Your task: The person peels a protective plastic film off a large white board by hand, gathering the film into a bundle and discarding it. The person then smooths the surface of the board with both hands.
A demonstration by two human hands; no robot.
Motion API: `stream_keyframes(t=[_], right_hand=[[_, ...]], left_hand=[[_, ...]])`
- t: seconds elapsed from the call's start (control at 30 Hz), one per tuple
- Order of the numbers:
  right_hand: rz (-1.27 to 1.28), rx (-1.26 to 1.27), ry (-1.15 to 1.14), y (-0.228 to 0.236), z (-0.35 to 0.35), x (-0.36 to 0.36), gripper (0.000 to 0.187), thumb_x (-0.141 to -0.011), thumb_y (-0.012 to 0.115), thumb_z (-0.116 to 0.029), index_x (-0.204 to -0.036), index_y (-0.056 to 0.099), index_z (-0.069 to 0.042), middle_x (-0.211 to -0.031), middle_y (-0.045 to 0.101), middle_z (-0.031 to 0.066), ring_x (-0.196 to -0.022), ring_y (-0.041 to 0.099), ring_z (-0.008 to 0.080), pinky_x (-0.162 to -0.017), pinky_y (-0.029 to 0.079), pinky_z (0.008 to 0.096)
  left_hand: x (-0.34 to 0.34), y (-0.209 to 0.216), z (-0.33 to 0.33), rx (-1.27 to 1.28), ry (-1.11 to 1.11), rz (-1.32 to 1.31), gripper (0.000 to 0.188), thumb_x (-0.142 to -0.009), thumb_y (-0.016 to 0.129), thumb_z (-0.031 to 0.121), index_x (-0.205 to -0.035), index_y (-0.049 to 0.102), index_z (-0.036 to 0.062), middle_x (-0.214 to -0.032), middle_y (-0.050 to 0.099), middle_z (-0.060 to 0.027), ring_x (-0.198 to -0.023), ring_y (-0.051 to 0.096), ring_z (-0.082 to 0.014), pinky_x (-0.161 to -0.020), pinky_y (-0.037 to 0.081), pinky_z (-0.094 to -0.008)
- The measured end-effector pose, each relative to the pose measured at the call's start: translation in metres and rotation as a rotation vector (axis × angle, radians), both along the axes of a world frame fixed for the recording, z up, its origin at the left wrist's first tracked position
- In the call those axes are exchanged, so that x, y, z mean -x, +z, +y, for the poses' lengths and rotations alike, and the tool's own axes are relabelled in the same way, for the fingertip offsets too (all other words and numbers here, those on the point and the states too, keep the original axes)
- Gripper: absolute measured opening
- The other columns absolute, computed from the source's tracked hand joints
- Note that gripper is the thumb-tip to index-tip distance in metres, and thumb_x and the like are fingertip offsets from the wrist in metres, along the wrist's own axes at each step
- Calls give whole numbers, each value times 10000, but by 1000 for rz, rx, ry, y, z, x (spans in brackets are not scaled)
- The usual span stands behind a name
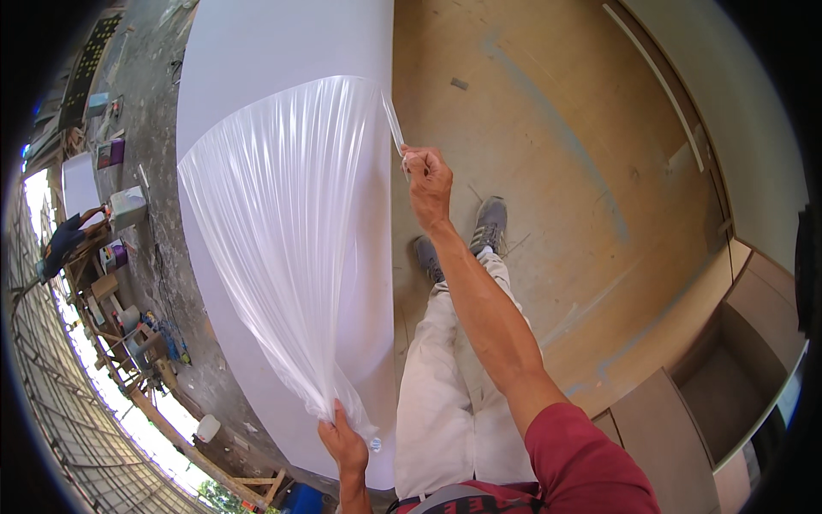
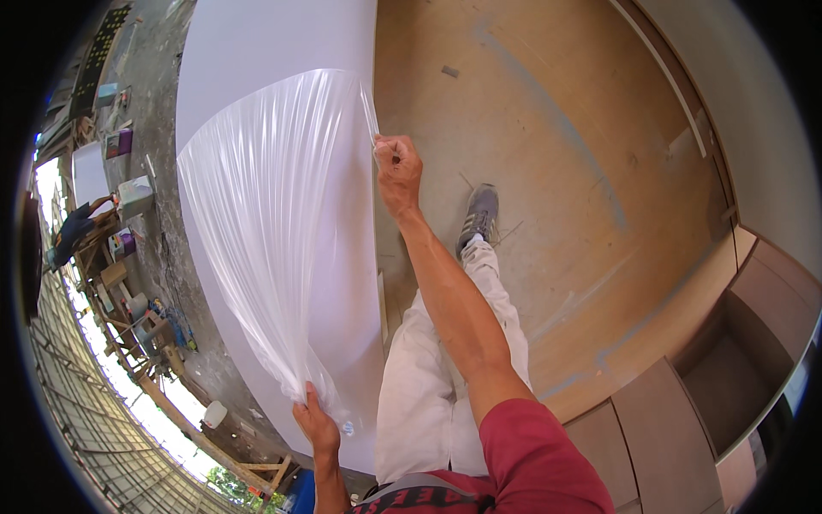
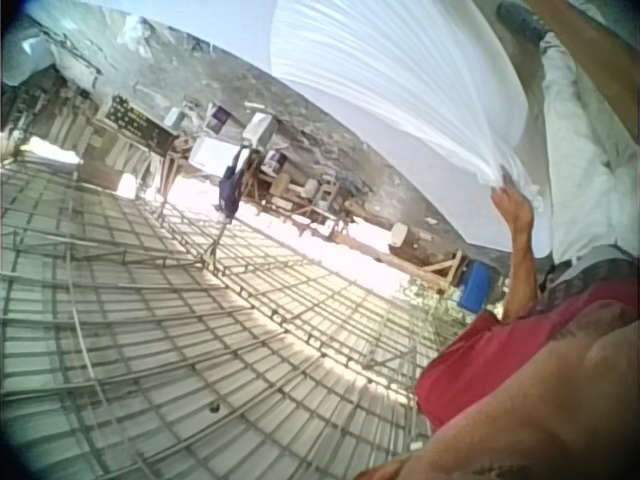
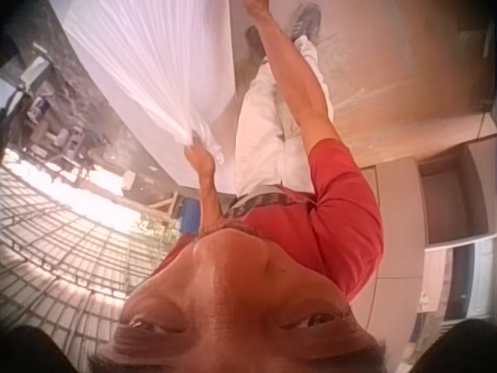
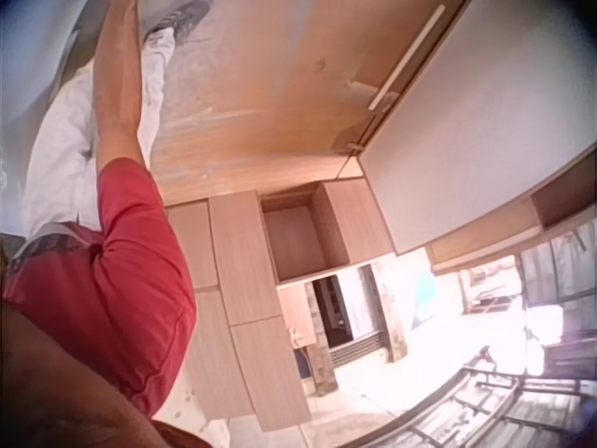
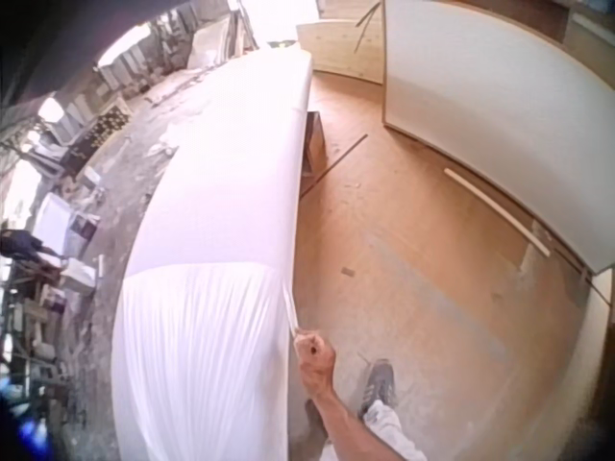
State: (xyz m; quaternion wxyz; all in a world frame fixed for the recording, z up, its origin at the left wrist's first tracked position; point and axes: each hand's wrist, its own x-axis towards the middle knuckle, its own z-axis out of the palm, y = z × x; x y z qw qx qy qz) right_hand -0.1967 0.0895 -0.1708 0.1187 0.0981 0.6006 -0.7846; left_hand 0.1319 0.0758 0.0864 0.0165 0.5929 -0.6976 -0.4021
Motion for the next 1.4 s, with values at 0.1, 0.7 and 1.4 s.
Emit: stream_keyframes(t=[0.1, 0.7, 1.4], right_hand=[[15, 49, -47, -8, -4, -3, 258, -1013, 577, -154, -805, 621, -7, -890, 638, 59, -991, 649, 151, -833, 481, 272], [-132, -119, -2, -5, -1, -54, 234, -1001, 569, -211, -889, 602, -8, -858, 669, 58, -737, 620, 106, -660, 470, 255], [-333, -1103, -24, -143, 93, -7, 165, -873, 662, -114, -831, 676, 45, -780, 708, 110, -653, 705, 180, -603, 563, 327]], left_hand=[[-11, 1, 3, -13, 13, 2, 374, -1064, 499, 217, -1071, 629, -134, -891, 676, -159, -809, 605, -179, -718, 479, -343], [-79, 7, 34, -52, 44, -61, 352, -1055, 517, 226, -1020, 633, -105, -830, 657, -112, -758, 574, -149, -668, 458, -340], [-199, -33, 81, 46, 25, -239, 371, -1049, 554, 266, -888, 605, -65, -838, 582, -92, -775, 536, -160, -649, 428, -350]])
